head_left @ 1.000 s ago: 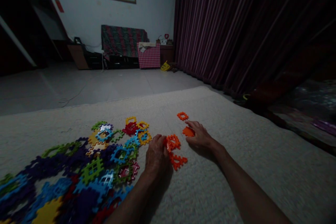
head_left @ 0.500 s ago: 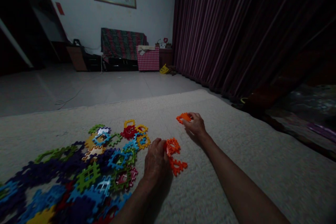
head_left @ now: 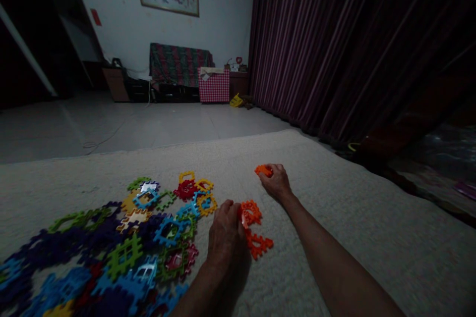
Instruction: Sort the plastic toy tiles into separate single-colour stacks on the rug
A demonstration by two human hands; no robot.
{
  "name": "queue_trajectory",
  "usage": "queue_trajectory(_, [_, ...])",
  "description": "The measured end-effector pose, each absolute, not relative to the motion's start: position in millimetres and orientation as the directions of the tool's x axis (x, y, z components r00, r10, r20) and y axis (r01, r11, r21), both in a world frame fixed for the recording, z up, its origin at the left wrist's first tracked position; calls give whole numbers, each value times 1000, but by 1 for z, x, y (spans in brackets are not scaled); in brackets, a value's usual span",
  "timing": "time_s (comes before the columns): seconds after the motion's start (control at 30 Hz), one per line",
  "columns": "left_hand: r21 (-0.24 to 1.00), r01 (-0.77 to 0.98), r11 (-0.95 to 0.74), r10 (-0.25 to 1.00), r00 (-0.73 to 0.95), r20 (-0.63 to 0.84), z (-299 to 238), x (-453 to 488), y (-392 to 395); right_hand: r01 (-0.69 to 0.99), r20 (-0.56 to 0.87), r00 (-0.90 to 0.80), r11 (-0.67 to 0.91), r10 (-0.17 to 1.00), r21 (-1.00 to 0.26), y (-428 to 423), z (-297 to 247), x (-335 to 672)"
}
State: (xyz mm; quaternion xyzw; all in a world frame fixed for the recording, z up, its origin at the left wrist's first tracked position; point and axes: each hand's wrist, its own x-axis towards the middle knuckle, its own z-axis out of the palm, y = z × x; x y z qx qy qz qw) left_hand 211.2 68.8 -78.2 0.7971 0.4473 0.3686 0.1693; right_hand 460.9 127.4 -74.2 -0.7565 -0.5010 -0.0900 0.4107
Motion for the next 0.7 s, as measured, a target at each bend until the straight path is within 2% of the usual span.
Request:
queue_trajectory(0.23, [620, 563, -547, 835, 311, 454, -82, 211, 69, 834, 510, 497, -226, 702, -502, 127, -72, 456])
queue_trajectory(0.43, [707, 469, -529, 845, 213, 491, -82, 211, 78, 845, 432, 511, -343, 743, -410, 121, -62, 448])
queue_trajectory(0.6, [820, 423, -387, 922, 179, 343, -65, 206, 84, 854, 402, 504, -371, 765, -365, 121, -59, 443])
queue_trajectory(0.7, [855, 416, -310, 951, 151, 271, -59, 204, 86, 847, 408, 513, -368, 755, -384, 122, -59, 443])
